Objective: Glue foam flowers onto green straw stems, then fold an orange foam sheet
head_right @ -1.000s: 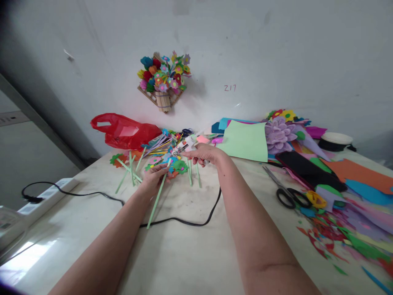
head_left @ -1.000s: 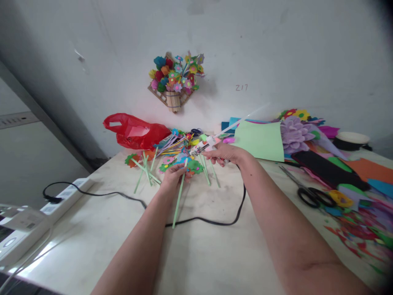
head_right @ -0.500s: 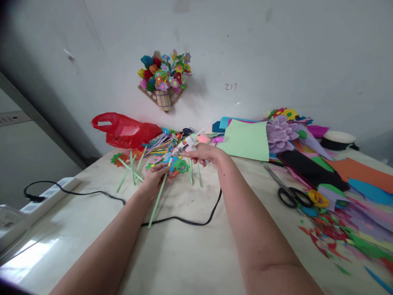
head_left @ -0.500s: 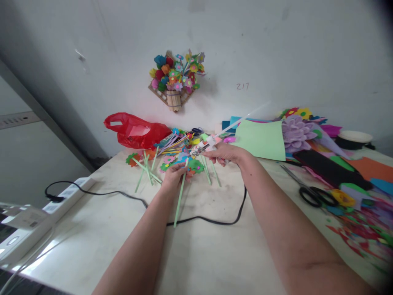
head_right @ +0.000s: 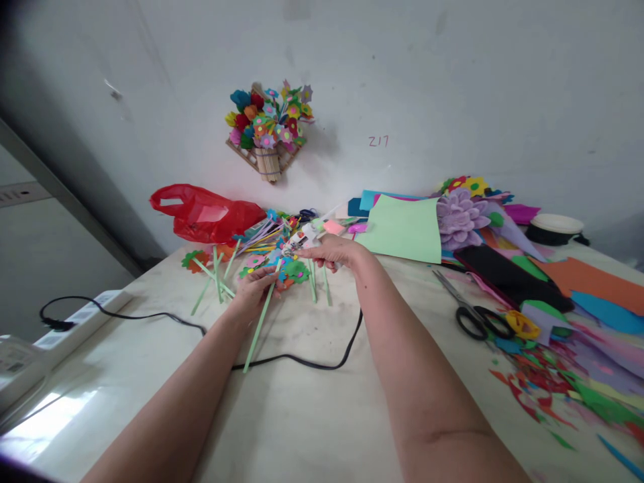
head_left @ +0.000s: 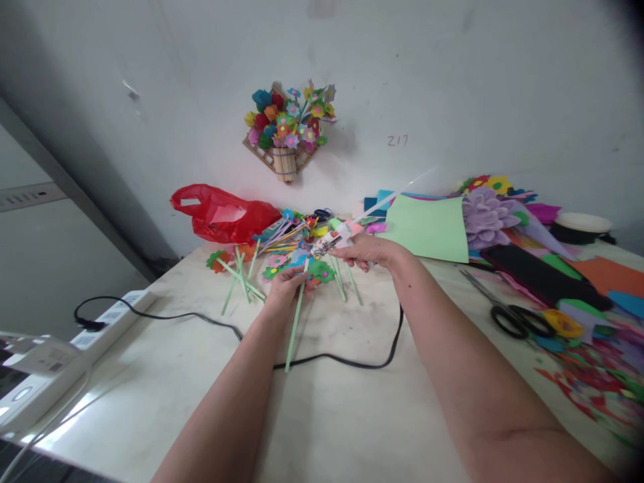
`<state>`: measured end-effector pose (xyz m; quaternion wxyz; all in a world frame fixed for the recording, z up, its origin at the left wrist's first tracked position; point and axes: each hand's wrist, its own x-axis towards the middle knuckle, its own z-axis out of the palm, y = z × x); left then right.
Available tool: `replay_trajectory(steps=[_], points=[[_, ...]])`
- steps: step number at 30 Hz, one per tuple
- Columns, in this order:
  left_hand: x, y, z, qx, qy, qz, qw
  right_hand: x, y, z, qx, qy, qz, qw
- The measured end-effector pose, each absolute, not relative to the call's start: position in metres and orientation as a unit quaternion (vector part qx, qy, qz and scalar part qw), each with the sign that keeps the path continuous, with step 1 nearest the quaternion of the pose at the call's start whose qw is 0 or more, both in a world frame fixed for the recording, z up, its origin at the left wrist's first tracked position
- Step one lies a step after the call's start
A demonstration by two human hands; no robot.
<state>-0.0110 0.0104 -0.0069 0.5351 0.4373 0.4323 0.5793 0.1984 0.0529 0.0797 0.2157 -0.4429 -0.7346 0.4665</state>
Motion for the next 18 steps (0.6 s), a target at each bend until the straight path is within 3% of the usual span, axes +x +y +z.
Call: replay_trajectory(steps=[18], points=[[-0.0113,0.012,-0.0078,0.437,0.425,0.578,0.543,0.1978,0.0542,0.078,-0.442,-0.734,0.468,0.219]])
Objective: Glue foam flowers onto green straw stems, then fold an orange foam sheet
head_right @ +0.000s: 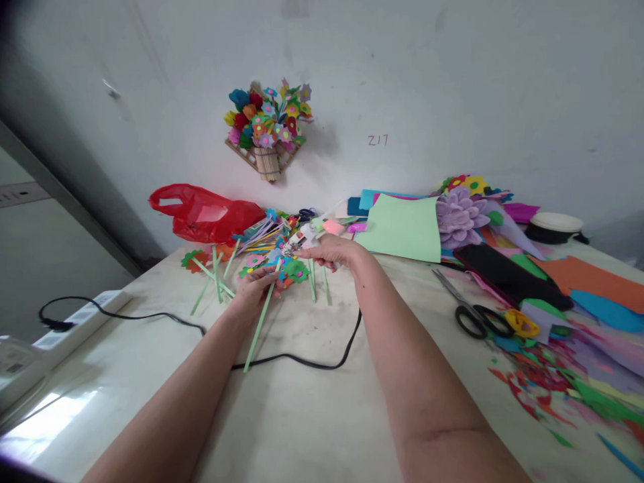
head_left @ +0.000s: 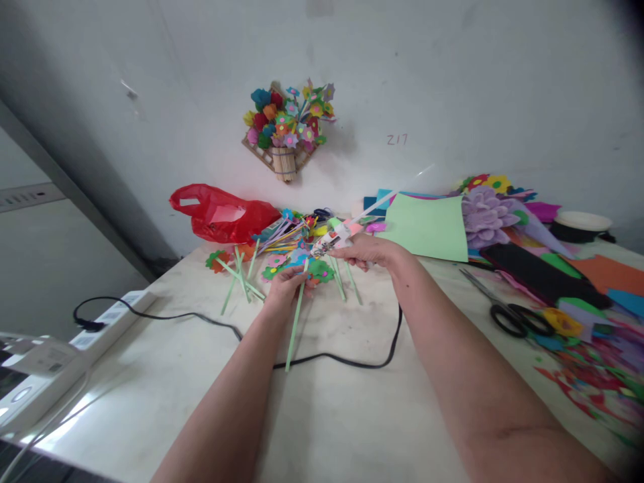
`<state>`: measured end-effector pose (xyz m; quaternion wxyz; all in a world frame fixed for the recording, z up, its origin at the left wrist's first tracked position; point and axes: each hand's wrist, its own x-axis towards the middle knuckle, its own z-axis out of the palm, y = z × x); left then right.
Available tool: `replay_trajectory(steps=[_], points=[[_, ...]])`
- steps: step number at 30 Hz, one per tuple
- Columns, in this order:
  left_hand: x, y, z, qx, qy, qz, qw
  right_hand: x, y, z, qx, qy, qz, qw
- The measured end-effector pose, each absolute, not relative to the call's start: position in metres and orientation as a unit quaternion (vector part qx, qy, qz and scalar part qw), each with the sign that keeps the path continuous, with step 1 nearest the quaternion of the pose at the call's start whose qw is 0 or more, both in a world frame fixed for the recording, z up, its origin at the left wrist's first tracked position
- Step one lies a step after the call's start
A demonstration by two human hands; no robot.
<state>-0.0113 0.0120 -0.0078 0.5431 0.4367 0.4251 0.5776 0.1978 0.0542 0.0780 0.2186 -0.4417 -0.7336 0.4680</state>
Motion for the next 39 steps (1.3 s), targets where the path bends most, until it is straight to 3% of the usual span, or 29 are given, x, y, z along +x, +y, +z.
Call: replay_trajectory(steps=[39], points=[[-0.0119,0.0123,-0.0102,0.441,0.423,0.573,0.546,0.1982,0.0588,0.0748,-0.433,-0.737,0.472,0.217]])
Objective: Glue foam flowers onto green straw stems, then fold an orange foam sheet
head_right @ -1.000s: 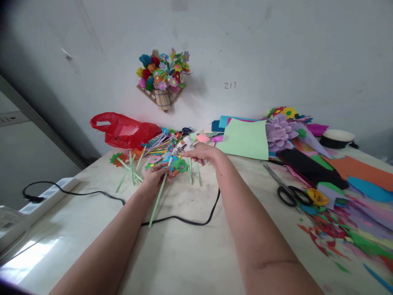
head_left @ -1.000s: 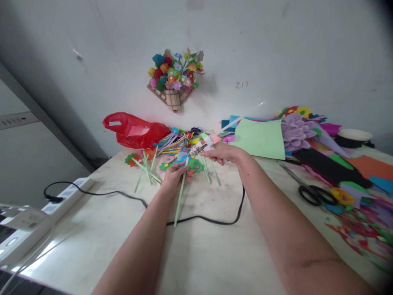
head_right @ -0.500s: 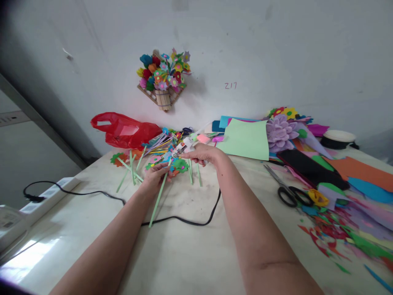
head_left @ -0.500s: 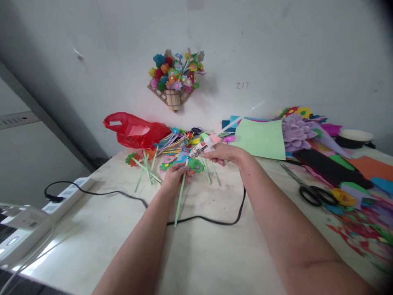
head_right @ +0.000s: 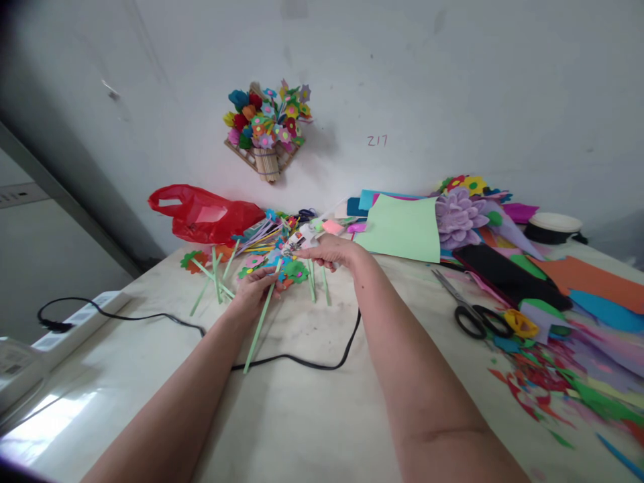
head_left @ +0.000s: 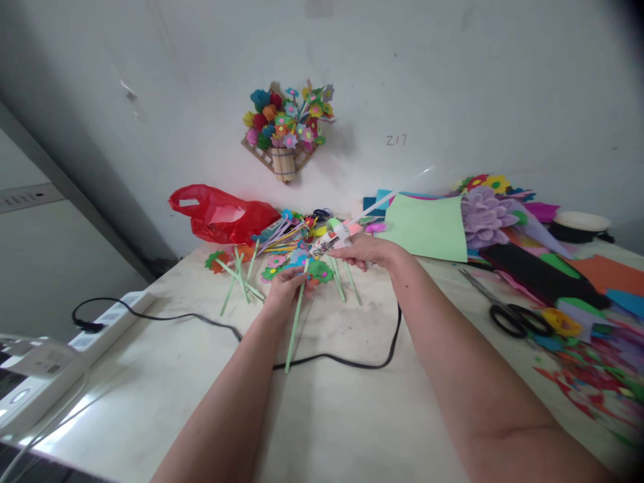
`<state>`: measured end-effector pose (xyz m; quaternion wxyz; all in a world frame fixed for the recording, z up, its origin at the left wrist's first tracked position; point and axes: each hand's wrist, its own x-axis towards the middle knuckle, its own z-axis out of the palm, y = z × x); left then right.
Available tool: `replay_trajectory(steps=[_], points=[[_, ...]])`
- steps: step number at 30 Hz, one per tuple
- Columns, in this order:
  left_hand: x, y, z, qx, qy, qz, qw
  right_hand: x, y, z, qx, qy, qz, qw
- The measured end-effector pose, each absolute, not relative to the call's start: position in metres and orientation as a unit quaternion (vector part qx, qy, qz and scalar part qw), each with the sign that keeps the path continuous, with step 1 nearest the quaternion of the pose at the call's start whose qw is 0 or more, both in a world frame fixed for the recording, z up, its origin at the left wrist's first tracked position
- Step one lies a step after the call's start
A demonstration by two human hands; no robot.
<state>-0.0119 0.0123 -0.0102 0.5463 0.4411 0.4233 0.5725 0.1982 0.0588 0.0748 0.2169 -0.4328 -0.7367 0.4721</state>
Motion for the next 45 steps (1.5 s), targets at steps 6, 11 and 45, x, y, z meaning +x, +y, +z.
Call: replay_trajectory(steps=[6,11,45], points=[[-0.0134,0.0139,-0.0125,0.44,0.424,0.57,0.549,0.1965,0.0556,0.077,-0.425,-0.736,0.481,0.213],[-0.0133,0.0137,-0.0118,0.441,0.421,0.571,0.55,0.1974,0.0513,0.0823,-0.441,-0.749,0.46,0.182],[-0.0148,0.0145,-0.0152,0.445,0.419,0.571,0.547,0.1968,0.0554,0.0788,-0.439,-0.758,0.442,0.193]])
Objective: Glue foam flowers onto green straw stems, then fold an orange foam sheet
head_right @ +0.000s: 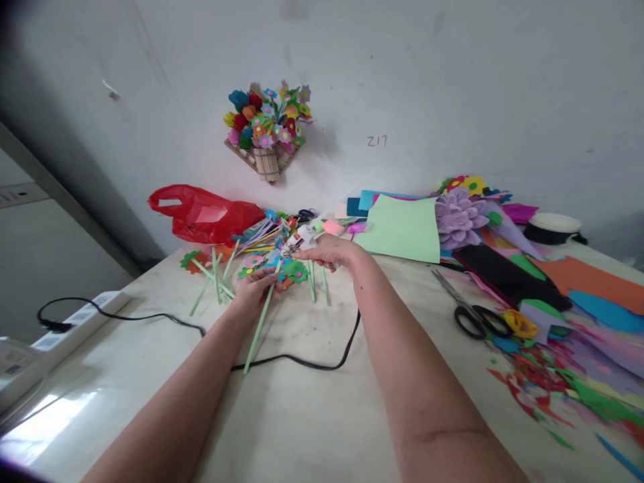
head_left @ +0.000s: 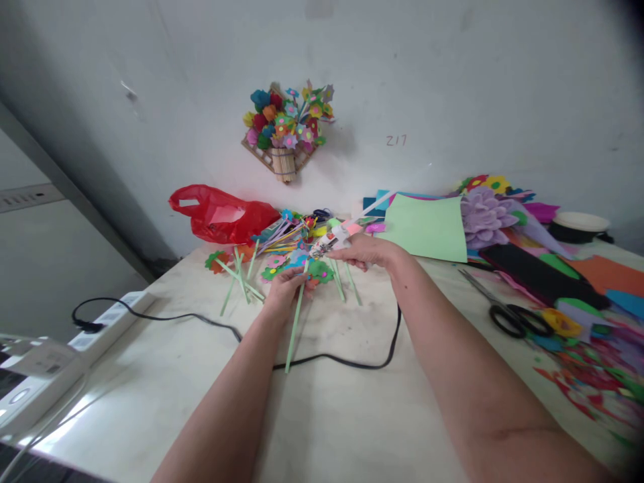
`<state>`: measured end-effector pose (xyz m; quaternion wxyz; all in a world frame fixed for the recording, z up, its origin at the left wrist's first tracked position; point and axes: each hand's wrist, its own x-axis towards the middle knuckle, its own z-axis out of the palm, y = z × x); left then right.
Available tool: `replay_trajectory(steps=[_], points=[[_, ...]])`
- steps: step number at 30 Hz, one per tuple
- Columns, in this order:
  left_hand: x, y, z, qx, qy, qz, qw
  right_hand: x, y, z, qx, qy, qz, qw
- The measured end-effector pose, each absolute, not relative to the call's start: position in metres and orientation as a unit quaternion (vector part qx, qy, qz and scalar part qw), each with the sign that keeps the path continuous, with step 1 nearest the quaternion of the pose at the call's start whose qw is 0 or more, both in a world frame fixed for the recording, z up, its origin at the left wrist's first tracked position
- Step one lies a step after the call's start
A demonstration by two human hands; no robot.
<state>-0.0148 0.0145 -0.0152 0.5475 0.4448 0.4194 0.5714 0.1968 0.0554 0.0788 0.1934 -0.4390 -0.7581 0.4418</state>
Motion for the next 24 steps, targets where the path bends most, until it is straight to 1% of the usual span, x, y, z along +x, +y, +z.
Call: replay_trajectory(steps=[4,9,11,15,17,21,24], points=[[-0.013,0.012,-0.011,0.442,0.426,0.57,0.546,0.199,0.056,0.079,-0.43,-0.756,0.45,0.201],[-0.01,0.008,-0.005,0.437,0.43,0.583,0.534,0.203,0.054,0.082,-0.446,-0.758,0.449,0.155],[-0.009,0.007,-0.003,0.431,0.43,0.59,0.531,0.206,0.056,0.08,-0.46,-0.756,0.438,0.161],[-0.009,0.006,-0.001,0.432,0.426,0.591,0.531,0.212,0.065,0.075,-0.506,-0.747,0.37,0.222],[-0.009,0.006,-0.001,0.435,0.428,0.591,0.528,0.217,0.072,0.071,-0.54,-0.751,0.309,0.223],[-0.009,0.005,0.002,0.418,0.433,0.602,0.525,0.225,0.084,0.062,-0.598,-0.774,0.15,0.145],[-0.008,0.002,0.006,0.399,0.428,0.615,0.528,0.23,0.092,0.05,-0.617,-0.778,0.097,0.066]])
